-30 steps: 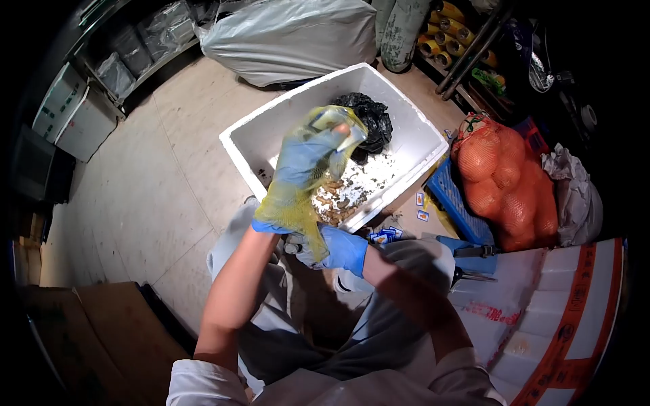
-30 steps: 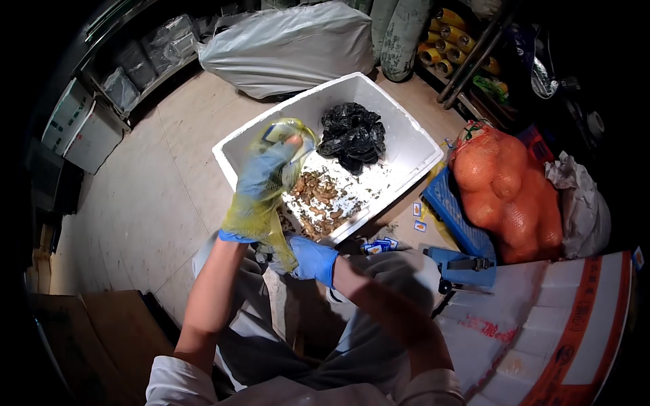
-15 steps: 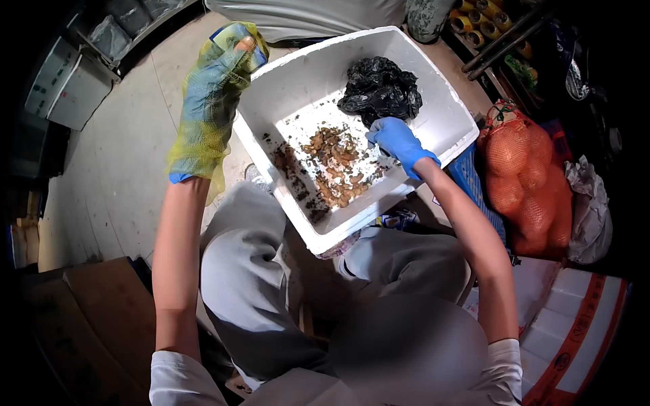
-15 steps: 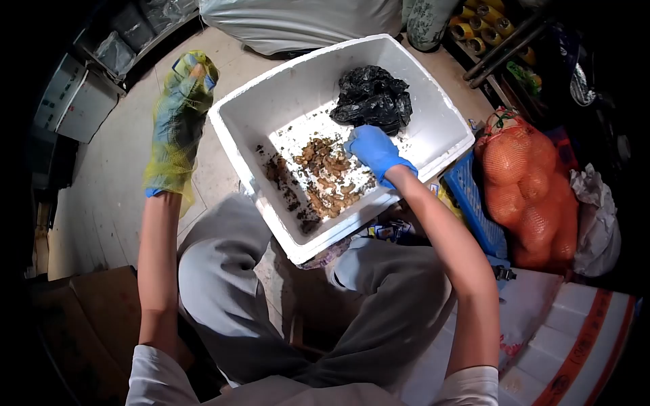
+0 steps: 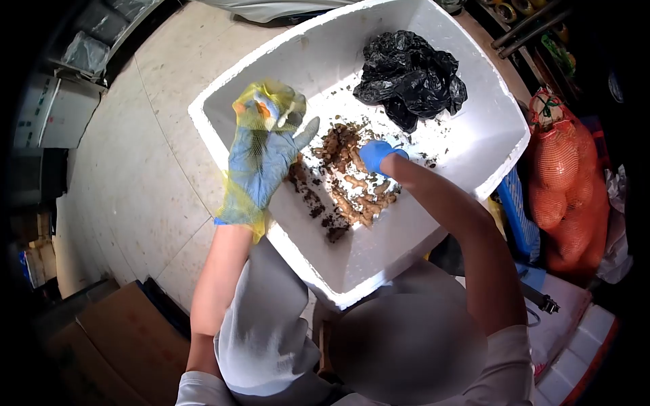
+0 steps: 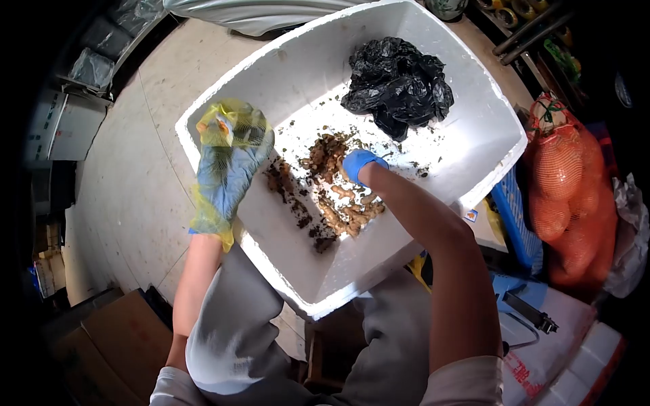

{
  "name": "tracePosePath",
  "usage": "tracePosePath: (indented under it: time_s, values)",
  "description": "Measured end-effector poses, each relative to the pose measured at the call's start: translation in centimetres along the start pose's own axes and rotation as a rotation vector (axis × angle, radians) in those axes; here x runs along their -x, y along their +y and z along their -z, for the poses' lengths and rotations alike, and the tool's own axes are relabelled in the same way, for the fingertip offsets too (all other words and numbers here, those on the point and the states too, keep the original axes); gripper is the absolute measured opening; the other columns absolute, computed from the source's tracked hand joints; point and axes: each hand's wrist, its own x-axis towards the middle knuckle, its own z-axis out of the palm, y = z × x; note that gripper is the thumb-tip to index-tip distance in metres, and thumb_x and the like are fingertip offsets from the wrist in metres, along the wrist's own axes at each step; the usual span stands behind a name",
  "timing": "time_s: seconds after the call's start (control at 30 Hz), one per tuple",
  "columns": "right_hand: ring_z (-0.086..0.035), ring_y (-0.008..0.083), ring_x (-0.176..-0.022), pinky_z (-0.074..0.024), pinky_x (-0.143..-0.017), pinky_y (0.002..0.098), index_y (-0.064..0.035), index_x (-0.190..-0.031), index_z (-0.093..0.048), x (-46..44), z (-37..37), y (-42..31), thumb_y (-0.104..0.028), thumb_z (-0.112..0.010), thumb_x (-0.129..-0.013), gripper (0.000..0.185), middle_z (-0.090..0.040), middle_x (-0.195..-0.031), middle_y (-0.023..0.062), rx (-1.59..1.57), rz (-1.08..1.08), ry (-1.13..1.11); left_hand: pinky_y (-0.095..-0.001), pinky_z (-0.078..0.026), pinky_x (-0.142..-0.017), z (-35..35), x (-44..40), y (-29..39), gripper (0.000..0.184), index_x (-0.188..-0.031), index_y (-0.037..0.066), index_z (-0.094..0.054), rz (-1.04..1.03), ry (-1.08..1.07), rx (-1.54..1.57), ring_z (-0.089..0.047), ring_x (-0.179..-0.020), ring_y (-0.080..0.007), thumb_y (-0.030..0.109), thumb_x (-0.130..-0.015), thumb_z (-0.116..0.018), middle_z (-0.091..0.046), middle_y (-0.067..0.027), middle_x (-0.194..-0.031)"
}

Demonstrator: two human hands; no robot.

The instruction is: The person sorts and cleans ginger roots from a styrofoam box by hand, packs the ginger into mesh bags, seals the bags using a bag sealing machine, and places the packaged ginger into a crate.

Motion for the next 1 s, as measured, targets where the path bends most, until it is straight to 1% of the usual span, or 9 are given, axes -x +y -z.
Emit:
tracePosePath:
  time_s: [0.2,0.3,0.4,0.53,0.6,0.7,0.77,0.83,1.0]
  values:
    - [-0.059,0.0293,-0.081,-0.0471,-0.072,0.0345,-0.0021,-0.09,-0.06,1.4,1.8,0.4,-0.018,-0.067,-0.062,0.034,-0.06,-0.084,0.0182,-0.046,0.152,-0.018,-0.0465,-0.043,-0.084,2.2,0.1,-1.0,0.052,-0.109,0.006,-0.044,0.098,0.066,0.052,-0.048,-0.1,-0.0271,0.045,-0.075,-0.054,-0.049,-0.0104,-0.106]
    - [-0.058,0.0281,-0.087,-0.0475,-0.073,0.0348,-0.0008,-0.092,-0.06,0.0,-0.5,0.0,-0.016,-0.059,-0.068,0.028,-0.059,-0.095,0.0158,0.109,0.113,-0.036,-0.0461,-0.042,-0.086,1.9,0.1,-0.9,0.078,-0.117,0.004,-0.036,0.026,0.055,-0.091,-0.044,-0.105,-0.0308,0.055,-0.063,-0.061,-0.042,-0.0148,-0.114]
    - [-0.059,0.0279,-0.085,-0.0479,-0.071,0.0348,-0.0018,-0.09,-0.061,-0.9,-1.8,0.0,-0.009,-0.049,-0.073,0.022,-0.06,-0.093,0.0162,0.158,0.104,0.069,-0.0461,-0.043,-0.086,2.0,0.3,-0.8,0.081,-0.117,0.004,-0.036,0.026,0.089,-0.113,-0.044,-0.105,-0.0314,0.057,-0.061,-0.061,-0.042,-0.0148,-0.115]
    - [-0.059,0.0295,-0.078,-0.0462,-0.067,0.0352,-0.0019,-0.083,-0.06,1.8,2.9,1.1,-0.022,-0.062,-0.064,0.028,-0.059,-0.084,0.0158,0.069,0.231,0.037,-0.0454,-0.044,-0.084,2.2,0.4,-0.9,0.086,-0.119,0.006,-0.035,0.064,0.028,-0.179,-0.044,-0.105,-0.0313,0.063,-0.059,-0.057,-0.042,-0.015,-0.116]
    - [-0.054,0.023,-0.069,-0.0424,-0.063,0.0311,-0.0009,-0.08,-0.057,4.5,5.7,1.8,-0.025,-0.062,-0.064,0.03,-0.055,-0.075,0.0155,-0.385,0.289,0.091,-0.0449,-0.047,-0.08,2.3,0.5,-0.9,0.088,-0.12,0.006,-0.034,0.08,0.009,-0.181,-0.047,-0.102,-0.031,0.067,-0.059,-0.053,-0.044,-0.0156,-0.113]
    - [-0.045,0.013,-0.067,-0.0363,-0.062,0.0228,-0.0029,-0.086,-0.057,10.8,10.1,1.1,-0.028,-0.062,-0.07,0.03,-0.049,-0.072,0.0023,-1.096,0.419,0.149,-0.0437,-0.051,-0.073,1.6,0.7,-1.2,0.097,-0.119,0.005,-0.036,0.059,-0.089,-0.344,-0.053,-0.094,-0.0321,0.073,-0.053,-0.051,-0.049,-0.017,-0.108]
    - [-0.055,0.0141,-0.076,-0.0426,-0.069,0.0243,-0.0011,-0.083,-0.055,13.3,12.2,1.1,-0.018,-0.057,-0.077,0.018,-0.058,-0.079,0.0064,-1.434,0.627,0.094,-0.0433,-0.051,-0.072,1.7,0.7,-1.0,0.099,-0.119,0.004,-0.036,0.083,-0.132,-0.4,-0.053,-0.095,-0.0321,0.074,-0.05,-0.051,-0.048,-0.017,-0.109]
    - [-0.058,0.0181,-0.077,-0.0458,-0.07,0.0285,0.0023,-0.083,-0.053,17.1,15.5,0.2,-0.017,-0.054,-0.079,0.02,-0.06,-0.08,0.0117,-1.441,0.893,0.164,-0.0483,-0.05,-0.072,1.9,0.5,-1.0,0.104,-0.121,0.002,-0.033,0.134,-0.216,-0.415,-0.054,-0.093,-0.0318,0.07,-0.046,-0.057,-0.051,-0.0186,-0.106]
    - [-0.058,0.0169,-0.072,-0.0445,-0.067,0.0251,0.0035,-0.084,-0.054,18.3,19.1,-6.1,-0.018,-0.055,-0.078,0.023,-0.059,-0.078,0.0127,-0.939,0.686,0.269,-0.0495,-0.047,-0.078,1.5,1.5,-1.9,0.102,-0.121,0.004,-0.034,0.185,-0.347,-0.319,-0.051,-0.1,-0.0283,0.071,-0.047,-0.056,-0.049,-0.0132,-0.109]
